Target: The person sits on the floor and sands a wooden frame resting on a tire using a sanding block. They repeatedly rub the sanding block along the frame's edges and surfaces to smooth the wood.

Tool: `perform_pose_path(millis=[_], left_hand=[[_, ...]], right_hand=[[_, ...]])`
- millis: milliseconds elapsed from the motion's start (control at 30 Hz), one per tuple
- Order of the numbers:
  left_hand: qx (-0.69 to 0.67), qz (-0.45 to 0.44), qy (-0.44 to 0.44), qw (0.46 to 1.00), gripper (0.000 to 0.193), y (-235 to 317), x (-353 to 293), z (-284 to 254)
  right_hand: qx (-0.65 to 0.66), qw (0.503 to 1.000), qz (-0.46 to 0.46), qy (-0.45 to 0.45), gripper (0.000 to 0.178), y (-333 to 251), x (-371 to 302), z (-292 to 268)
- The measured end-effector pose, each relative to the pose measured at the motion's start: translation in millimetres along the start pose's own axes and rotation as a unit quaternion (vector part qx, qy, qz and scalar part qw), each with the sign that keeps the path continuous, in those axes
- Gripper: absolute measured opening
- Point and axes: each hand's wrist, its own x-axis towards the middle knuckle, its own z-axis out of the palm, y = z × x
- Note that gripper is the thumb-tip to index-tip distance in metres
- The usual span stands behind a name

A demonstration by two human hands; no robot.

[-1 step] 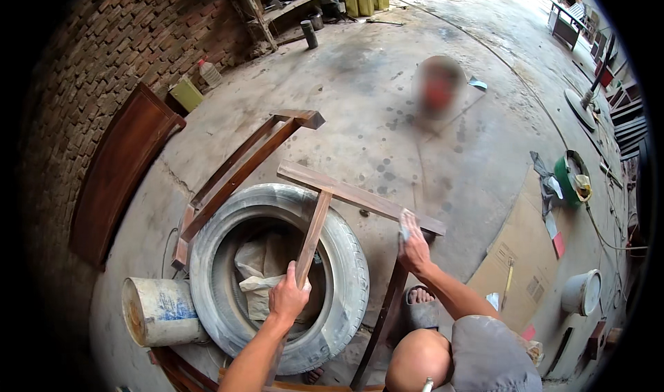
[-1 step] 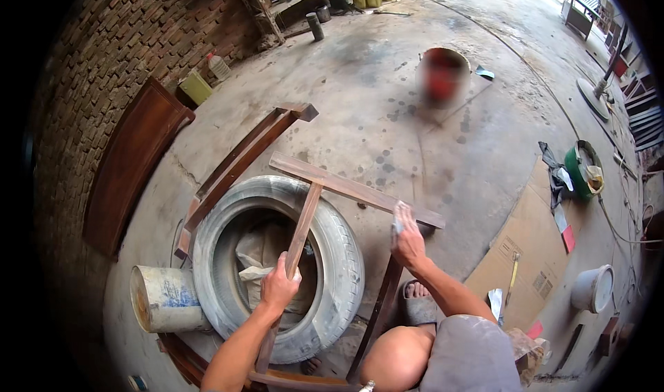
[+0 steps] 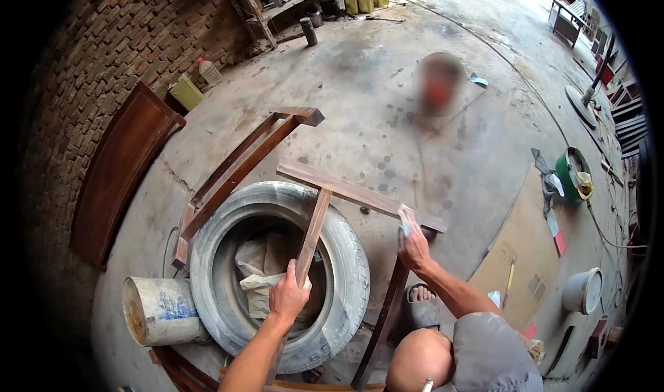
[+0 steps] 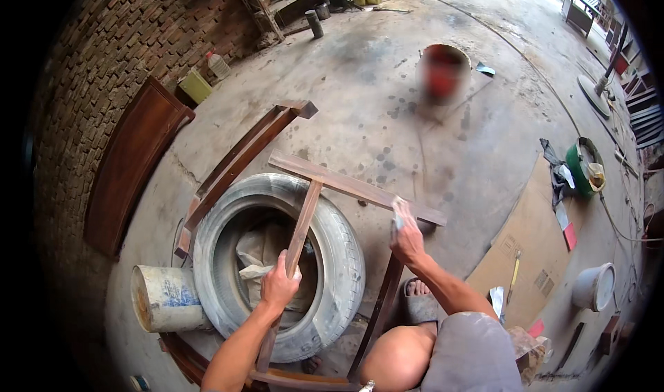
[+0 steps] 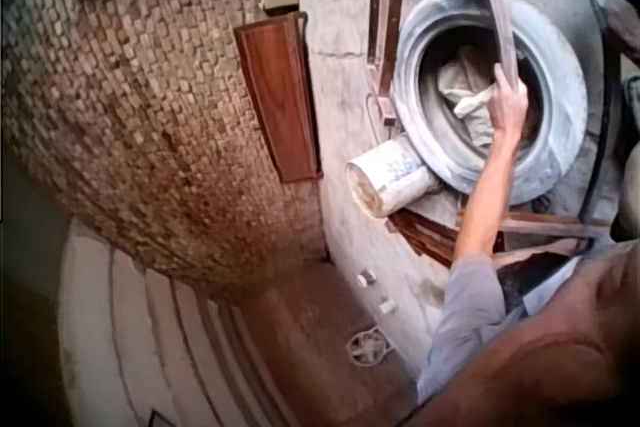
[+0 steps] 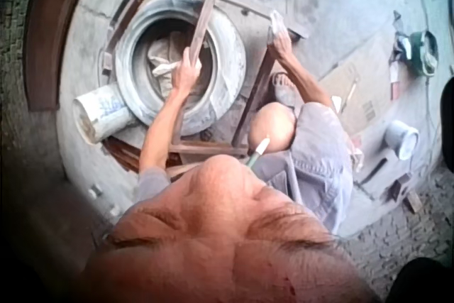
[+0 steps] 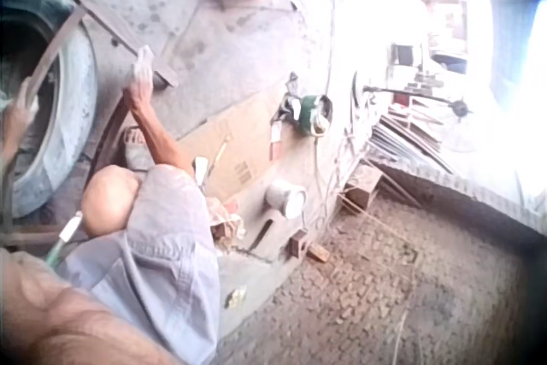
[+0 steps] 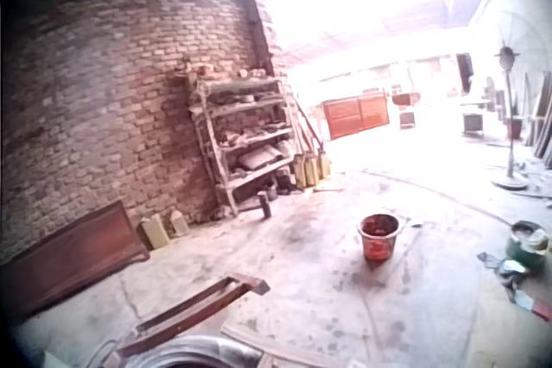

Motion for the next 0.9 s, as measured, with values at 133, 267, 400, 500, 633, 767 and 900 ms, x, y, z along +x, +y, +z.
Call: perform_pose_path(millis=[133, 267, 400, 500, 633, 767, 900], left_hand=[[0.015, -0.003, -0.009, 1.000, 0.065, 1, 0, 0], [0.024, -0.014, -0.015, 1.000, 0.065, -5, -1, -3], [0.018, -0.003, -0.007, 1.000, 0.065, 2, 4, -1], [0.019, -0.010, -0.012, 1.000, 0.065, -3, -1, 2], [0.024, -0.017, -0.003, 1.000, 0.064, -5, -1, 1], [0.019, -0.010, 0.002, 1.000, 0.062, 1, 2, 2], [0.022, 0.001, 0.018, 1.000, 0.060, -8, 1, 3]], right_hand=[[0.038, 0.998, -0.045, 0.008, 0.056, -49, 46, 14], [0.014, 0.999, -0.047, -0.009, 0.054, -29, 28, -4], [0.049, 0.995, -0.087, 0.019, 0.052, -72, 75, 20], [0.034, 0.993, -0.112, -0.014, 0.054, -90, 98, 29], [0.050, 0.990, -0.126, -0.023, 0.056, -100, 107, 24], [0.054, 0.983, -0.170, -0.036, 0.060, -118, 137, 35], [0.033, 0.984, -0.172, -0.028, 0.062, -107, 128, 44]])
